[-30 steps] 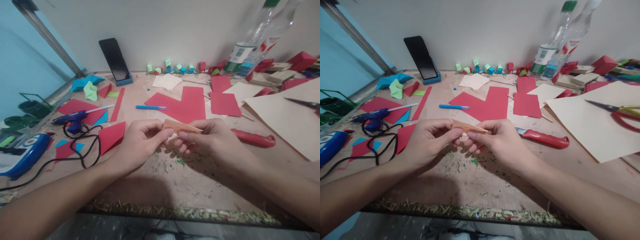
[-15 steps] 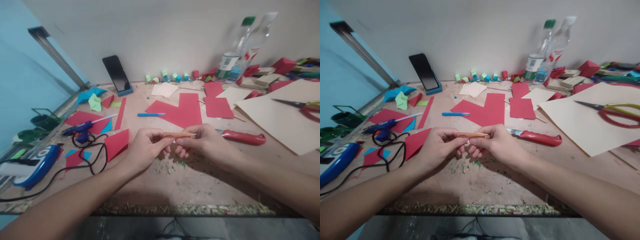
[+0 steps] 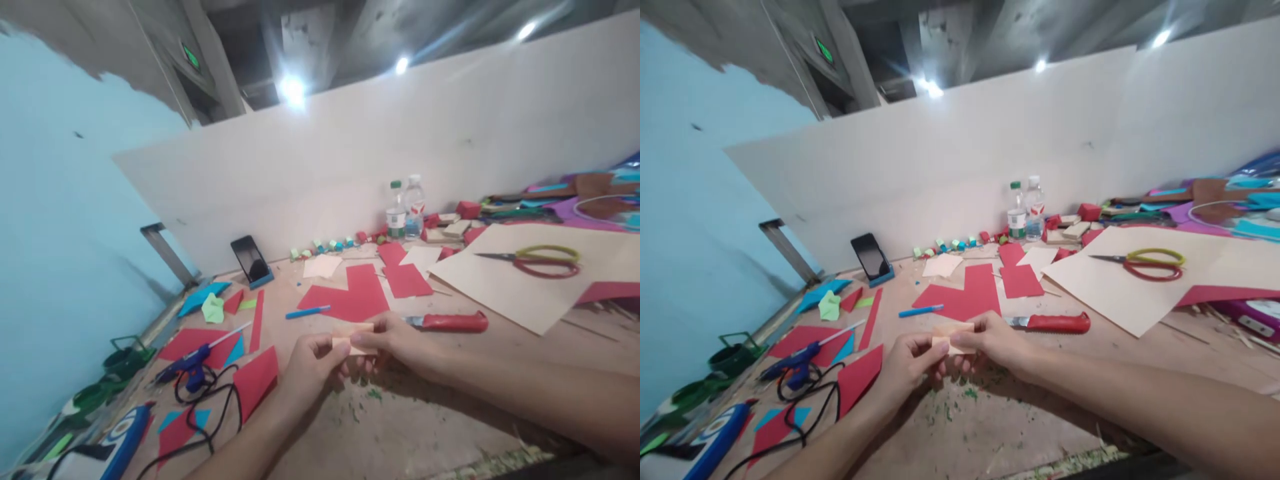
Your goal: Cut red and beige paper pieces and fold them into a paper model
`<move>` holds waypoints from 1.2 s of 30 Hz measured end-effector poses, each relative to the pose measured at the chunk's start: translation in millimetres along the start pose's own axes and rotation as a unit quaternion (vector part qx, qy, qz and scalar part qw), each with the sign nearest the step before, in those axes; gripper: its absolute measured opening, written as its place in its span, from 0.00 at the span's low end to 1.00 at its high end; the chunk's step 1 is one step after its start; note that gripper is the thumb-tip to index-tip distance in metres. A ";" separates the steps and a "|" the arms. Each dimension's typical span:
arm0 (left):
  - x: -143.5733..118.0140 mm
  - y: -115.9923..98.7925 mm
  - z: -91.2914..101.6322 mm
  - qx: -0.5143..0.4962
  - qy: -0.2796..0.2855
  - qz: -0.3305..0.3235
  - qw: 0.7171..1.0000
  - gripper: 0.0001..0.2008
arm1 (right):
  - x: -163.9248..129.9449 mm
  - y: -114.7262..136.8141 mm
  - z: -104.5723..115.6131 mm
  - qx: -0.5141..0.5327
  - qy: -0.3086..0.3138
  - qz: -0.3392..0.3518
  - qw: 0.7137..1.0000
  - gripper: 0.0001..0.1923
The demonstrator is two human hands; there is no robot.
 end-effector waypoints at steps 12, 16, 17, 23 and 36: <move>-5.4 -25.4 16.1 0.125 -0.149 -0.159 0.968 0.07 | 8.5 -10.0 6.5 -0.053 -0.027 0.011 0.998 0.32; -6.9 -22.0 11.1 0.173 -0.113 -0.192 0.959 0.06 | 13.4 -16.7 7.9 -0.024 -0.033 0.013 0.999 0.31; -6.7 -20.0 9.5 0.169 -0.098 -0.192 0.962 0.07 | 14.1 -17.6 7.5 -0.025 -0.033 0.014 0.999 0.32; -14.2 -24.5 6.7 0.198 -0.078 -0.219 0.952 0.06 | 7.2 -12.7 6.6 -0.020 -0.049 0.010 0.999 0.29; -14.2 -20.9 15.4 0.292 -0.107 -0.277 0.909 0.12 | 13.6 -11.6 11.4 -0.045 -0.058 -0.018 0.997 0.32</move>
Point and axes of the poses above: each hand's wrist, its own x-axis towards the middle knuckle, its own z-axis out of the back of the hand, y = z × x, the point moved 3 cm from there along x, towards the middle knuckle, and after that the axes turned 4 degrees about x, right-handed, at the moved point
